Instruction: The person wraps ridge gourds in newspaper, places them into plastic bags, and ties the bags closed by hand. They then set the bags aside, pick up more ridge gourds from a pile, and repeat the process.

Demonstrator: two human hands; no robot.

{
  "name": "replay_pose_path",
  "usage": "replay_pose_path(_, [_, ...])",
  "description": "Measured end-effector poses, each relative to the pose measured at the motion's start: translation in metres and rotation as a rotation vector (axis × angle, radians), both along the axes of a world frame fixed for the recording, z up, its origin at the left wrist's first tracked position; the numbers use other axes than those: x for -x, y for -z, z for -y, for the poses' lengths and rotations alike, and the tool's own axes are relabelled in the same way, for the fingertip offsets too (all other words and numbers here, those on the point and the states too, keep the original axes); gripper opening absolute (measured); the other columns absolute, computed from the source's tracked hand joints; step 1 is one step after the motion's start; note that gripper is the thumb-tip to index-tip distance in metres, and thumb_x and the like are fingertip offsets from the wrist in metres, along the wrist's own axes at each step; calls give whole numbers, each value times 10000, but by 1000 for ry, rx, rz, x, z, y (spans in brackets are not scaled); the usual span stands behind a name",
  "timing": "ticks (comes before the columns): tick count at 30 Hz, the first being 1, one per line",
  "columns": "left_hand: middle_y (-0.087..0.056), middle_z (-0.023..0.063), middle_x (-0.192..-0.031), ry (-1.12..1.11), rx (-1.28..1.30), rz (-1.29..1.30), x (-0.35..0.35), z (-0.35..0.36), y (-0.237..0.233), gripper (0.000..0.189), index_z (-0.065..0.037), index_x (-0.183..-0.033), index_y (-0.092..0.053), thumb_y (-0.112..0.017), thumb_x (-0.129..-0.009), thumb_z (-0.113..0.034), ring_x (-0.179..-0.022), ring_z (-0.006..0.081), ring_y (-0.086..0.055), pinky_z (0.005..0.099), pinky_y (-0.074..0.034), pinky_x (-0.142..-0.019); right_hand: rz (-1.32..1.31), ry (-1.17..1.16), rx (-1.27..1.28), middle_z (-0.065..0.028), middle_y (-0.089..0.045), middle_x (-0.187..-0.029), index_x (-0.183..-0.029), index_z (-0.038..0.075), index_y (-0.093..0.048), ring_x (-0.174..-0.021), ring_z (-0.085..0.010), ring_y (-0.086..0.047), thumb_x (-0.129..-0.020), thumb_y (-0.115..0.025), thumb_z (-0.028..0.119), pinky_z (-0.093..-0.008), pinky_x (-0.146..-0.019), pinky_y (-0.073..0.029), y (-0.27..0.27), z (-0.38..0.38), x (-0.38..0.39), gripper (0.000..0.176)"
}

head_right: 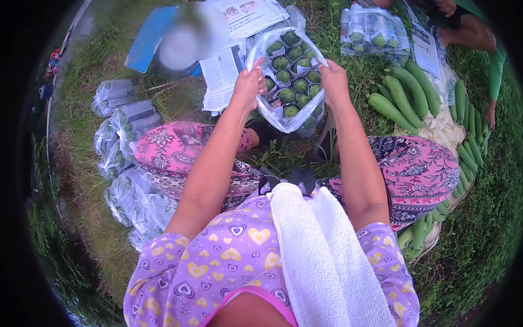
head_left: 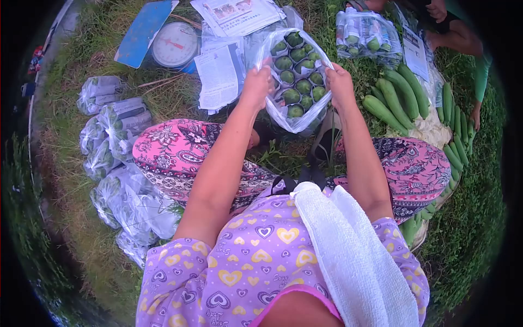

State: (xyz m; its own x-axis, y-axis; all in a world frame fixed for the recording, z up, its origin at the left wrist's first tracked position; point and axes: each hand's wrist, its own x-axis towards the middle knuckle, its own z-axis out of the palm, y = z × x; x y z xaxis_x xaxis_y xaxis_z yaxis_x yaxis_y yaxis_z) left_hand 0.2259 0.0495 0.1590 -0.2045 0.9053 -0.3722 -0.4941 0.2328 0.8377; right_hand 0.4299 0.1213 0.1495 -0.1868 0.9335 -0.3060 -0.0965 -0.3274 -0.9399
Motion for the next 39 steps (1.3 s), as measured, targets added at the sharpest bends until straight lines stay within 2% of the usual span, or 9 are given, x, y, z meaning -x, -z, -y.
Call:
replay_pose_path(2, [-313, -50, -594, 7, -26, 16, 5, 0, -10, 402, -20, -1313, -389, -438, -928, -126, -470, 60, -294, 223, -289, -424, -78, -7, 18, 79, -455, -643, -1073, 6, -615, -496, -19, -335, -872, -491, 84, -210, -447, -248, -17, 1, 0, 249])
replay_pose_path(5, [-319, -49, -593, -6, -54, 32, 0, 3, -19, 407, -18, -1315, -387, -436, -923, -116, -473, 58, -297, 222, -291, -426, -89, -43, 4, 78, -457, -649, -1082, 4, -610, -507, -21, -346, -871, -495, 86, -212, -461, -262, -28, 6, -2, 254])
replay_pose_path(12, [-370, -39, -599, -97, 125, 40, -4, -1, 15, 269, -121, -1168, -417, -491, -910, -133, -459, 77, -333, 253, -307, -439, 163, 29, 19, -22, -601, -863, -1097, -18, -603, -704, -80, -493, -853, -494, 55, -225, -654, -380, 28, -3, -12, 277])
replay_pose_path(15, [-414, -20, -649, -163, 56, 66, -1, -1, 7, 129, -66, -989, -441, -516, -888, -92, -487, 79, -367, 263, -309, -427, 21, 183, 56, 33, -532, -731, -1138, -2, -577, -550, -46, -394, -852, -539, 57, -213, -496, -300, 73, -41, -44, 294])
replay_pose_path(20, [-616, 129, -932, 0, 136, -282, 0, 4, -2, 383, 39, -1114, -532, -648, -790, -127, -786, 189, -582, 335, -463, -705, 22, 286, 105, 30, -541, -729, -1104, 8, -590, -552, -55, -407, -853, -563, 52, -211, -501, -305, 78, -53, -68, 256])
replay_pose_path(27, [-468, -11, -736, 71, 54, -126, -10, 4, 6, 305, -4, -1125, -519, -516, -835, -95, -623, 87, -427, 257, -345, -541, 173, 213, 53, 30, -545, -730, -1066, 5, -607, -558, -63, -409, -848, -582, 52, -212, -513, -310, 87, -58, -85, 224])
replay_pose_path(30, [-532, 57, -738, 46, 18, -192, -7, 2, 13, 316, 28, -1117, -525, -500, -827, -96, -599, 131, -485, 322, -392, -526, 262, 181, 38, 9, -556, -716, -1066, 15, -611, -573, -104, -470, -832, -595, 58, -247, -539, -370, 90, -57, -87, 238])
replay_pose_path(34, [-460, 19, -680, 78, 43, -150, -10, 4, 2, 256, -5, -1082, -454, -478, -837, -77, -520, 106, -418, 291, -356, -451, 1139, 189, -635, -68, -609, -851, -1049, 83, -641, -828, -239, -585, -793, -614, 55, -366, -747, -461, 25, -29, -50, 259])
replay_pose_path(39, [-452, 24, -652, 94, 26, -139, -9, 3, 2, 255, 0, -1069, -454, -471, -823, -63, -482, 109, -410, 279, -346, -429, 853, -747, -1085, -88, -603, -941, -992, 61, -660, -883, -276, -554, -758, -638, 66, -356, -802, -453, -27, 18, 19, 235])
